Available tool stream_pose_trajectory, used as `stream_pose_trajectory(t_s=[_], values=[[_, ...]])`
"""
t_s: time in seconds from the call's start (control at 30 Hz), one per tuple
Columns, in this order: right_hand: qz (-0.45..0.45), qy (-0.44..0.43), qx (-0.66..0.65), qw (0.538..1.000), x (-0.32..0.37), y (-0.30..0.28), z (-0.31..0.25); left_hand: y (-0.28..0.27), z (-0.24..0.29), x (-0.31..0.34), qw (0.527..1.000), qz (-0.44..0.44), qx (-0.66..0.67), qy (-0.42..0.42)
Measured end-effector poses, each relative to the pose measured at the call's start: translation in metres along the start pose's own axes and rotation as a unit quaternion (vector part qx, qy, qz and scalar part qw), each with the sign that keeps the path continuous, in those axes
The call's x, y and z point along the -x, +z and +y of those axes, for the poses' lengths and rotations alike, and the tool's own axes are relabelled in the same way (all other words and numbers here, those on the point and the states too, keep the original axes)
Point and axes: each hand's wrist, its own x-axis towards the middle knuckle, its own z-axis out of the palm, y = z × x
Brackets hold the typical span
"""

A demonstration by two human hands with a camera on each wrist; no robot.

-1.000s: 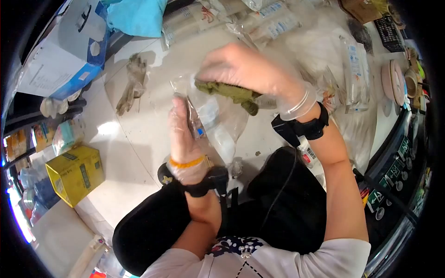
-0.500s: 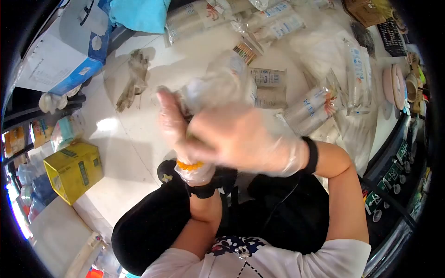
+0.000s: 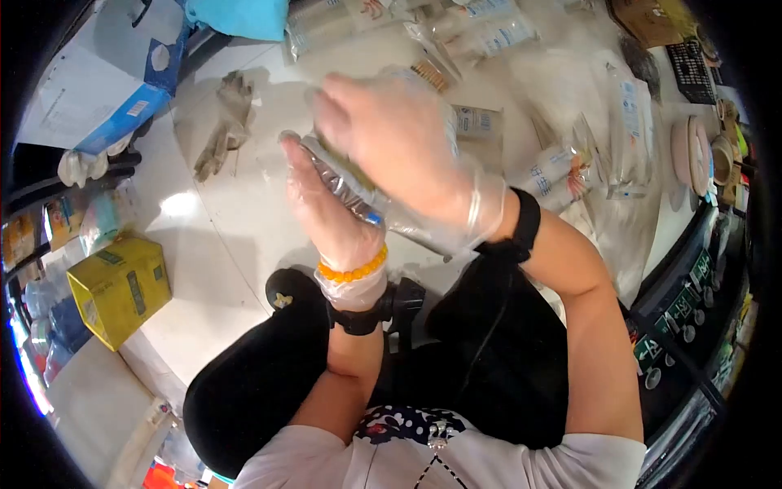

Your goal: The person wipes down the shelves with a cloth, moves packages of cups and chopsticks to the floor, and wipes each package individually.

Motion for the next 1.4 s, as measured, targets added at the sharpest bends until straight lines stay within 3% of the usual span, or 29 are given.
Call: stream_pose_trajectory(t_s=[0.07,0.17,0.27,0.3,0.4,0.5,0.6,0.63,0.7,0.77,0.87,0.97,1.03,1.13,1.17,1.27,1.3,1.37,1.4], values=[[0.014,-0.003,-0.014,1.000,-0.005,0.000,-0.001,-0.009,-0.001,-0.001,0.998,-0.053,0.008,-0.017],[0.044,-0.085,0.002,0.995,0.035,0.006,-0.013,-0.037,0.002,-0.008,0.984,-0.175,0.015,-0.039],[-0.005,-0.082,0.141,0.987,0.001,-0.006,0.007,0.005,-0.011,0.003,0.993,0.079,-0.020,-0.081],[-0.003,-0.066,0.182,0.981,-0.008,-0.005,0.027,-0.006,-0.007,0.005,0.987,0.006,-0.070,-0.145],[-0.011,-0.028,0.118,0.993,-0.020,-0.024,0.052,-0.003,-0.004,0.001,0.982,-0.003,0.002,-0.190],[0.054,0.112,-0.136,0.983,-0.018,-0.043,0.043,-0.002,-0.001,0.007,0.979,0.011,-0.014,-0.204],[0.017,0.068,-0.082,0.994,-0.015,-0.053,0.010,-0.001,-0.008,0.006,0.985,0.016,-0.024,-0.168],[0.017,-0.004,-0.026,1.000,-0.008,-0.037,0.005,-0.001,-0.012,0.007,0.988,0.022,-0.024,-0.150],[-0.014,-0.117,0.024,0.993,0.014,-0.009,0.005,-0.026,-0.018,0.008,0.995,-0.051,-0.050,-0.070],[-0.115,-0.134,0.054,0.983,0.044,-0.014,0.002,-0.042,-0.002,-0.008,0.965,-0.098,0.092,-0.226],[-0.255,-0.021,-0.043,0.966,0.073,-0.030,0.023,-0.034,-0.008,-0.018,0.984,0.046,-0.021,-0.172],[-0.334,-0.031,-0.187,0.923,0.072,-0.053,0.052,-0.032,-0.008,-0.022,0.976,0.070,-0.011,-0.206],[-0.234,0.049,-0.220,0.946,0.067,-0.073,0.052,-0.035,-0.002,-0.017,0.964,0.037,0.040,-0.259],[-0.141,0.181,-0.234,0.945,0.063,-0.094,0.064,-0.034,0.001,-0.018,0.974,0.025,-0.123,-0.186],[-0.117,0.227,-0.235,0.938,0.060,-0.097,0.069,-0.031,0.001,-0.016,0.975,0.009,-0.099,-0.197],[-0.191,0.228,-0.203,0.933,0.045,-0.109,0.081,-0.040,0.001,-0.022,0.964,-0.019,0.024,-0.263],[-0.183,0.145,-0.164,0.958,0.045,-0.105,0.097,-0.043,0.000,-0.022,0.963,-0.041,0.023,-0.265],[-0.105,0.179,-0.227,0.951,0.046,-0.096,0.117,-0.059,-0.005,-0.023,0.951,-0.160,0.073,-0.255],[-0.067,0.193,-0.258,0.944,0.046,-0.091,0.124,-0.061,-0.009,-0.018,0.970,-0.134,0.021,-0.200]])
